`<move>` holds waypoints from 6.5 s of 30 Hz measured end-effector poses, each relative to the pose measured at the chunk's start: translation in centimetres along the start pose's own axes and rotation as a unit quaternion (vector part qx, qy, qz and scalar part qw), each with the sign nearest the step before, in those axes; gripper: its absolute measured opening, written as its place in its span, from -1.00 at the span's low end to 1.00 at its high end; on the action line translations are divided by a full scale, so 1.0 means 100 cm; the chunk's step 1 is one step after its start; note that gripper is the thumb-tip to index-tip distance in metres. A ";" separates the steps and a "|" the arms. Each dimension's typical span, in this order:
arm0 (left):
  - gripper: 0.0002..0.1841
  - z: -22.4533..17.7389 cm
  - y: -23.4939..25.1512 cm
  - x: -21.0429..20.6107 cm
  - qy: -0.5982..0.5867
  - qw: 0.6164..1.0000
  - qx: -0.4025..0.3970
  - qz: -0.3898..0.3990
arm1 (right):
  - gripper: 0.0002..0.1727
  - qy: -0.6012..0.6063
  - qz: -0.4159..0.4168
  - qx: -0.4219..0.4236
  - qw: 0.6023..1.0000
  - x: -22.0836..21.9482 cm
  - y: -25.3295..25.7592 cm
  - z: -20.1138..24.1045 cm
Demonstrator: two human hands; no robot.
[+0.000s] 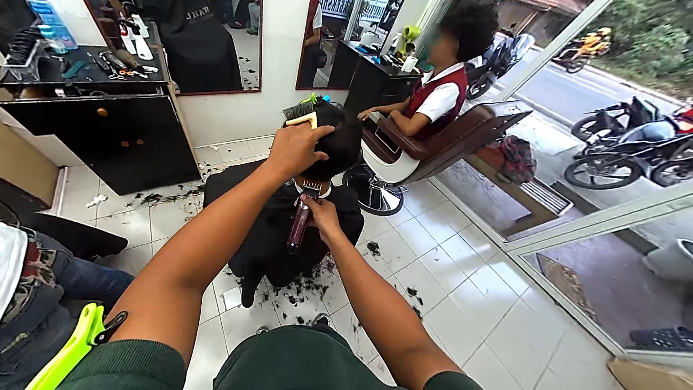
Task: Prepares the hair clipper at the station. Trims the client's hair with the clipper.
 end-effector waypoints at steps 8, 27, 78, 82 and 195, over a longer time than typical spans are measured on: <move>-0.40 0.000 0.000 -0.001 0.016 1.000 0.002 0.006 | -0.47 -0.031 0.006 0.031 0.999 0.003 0.002 0.000; -0.39 -0.006 0.000 -0.002 0.030 0.999 0.026 0.002 | -0.45 -0.054 0.088 0.054 0.993 0.039 0.006 -0.004; -0.20 -0.085 -0.001 -0.019 0.214 0.933 0.289 0.002 | -0.46 0.059 0.390 0.103 0.913 0.096 0.072 0.001; -0.20 -0.084 -0.002 -0.019 0.203 0.933 0.298 0.003 | -0.40 -0.026 0.421 0.054 0.905 0.109 0.093 0.001; -0.42 -0.079 -0.021 -0.034 0.065 0.951 0.228 -0.200 | -0.44 0.056 0.432 0.114 0.893 0.122 0.096 -0.002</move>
Point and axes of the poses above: each hand's wrist, its own y-axis towards the middle knuckle, its own x-axis out of the back of the hand, z = x × y, the point moved 4 cm from there along y, towards the middle knuckle, and after that the axes turned 1 degree about y, right-handed, at the moved point
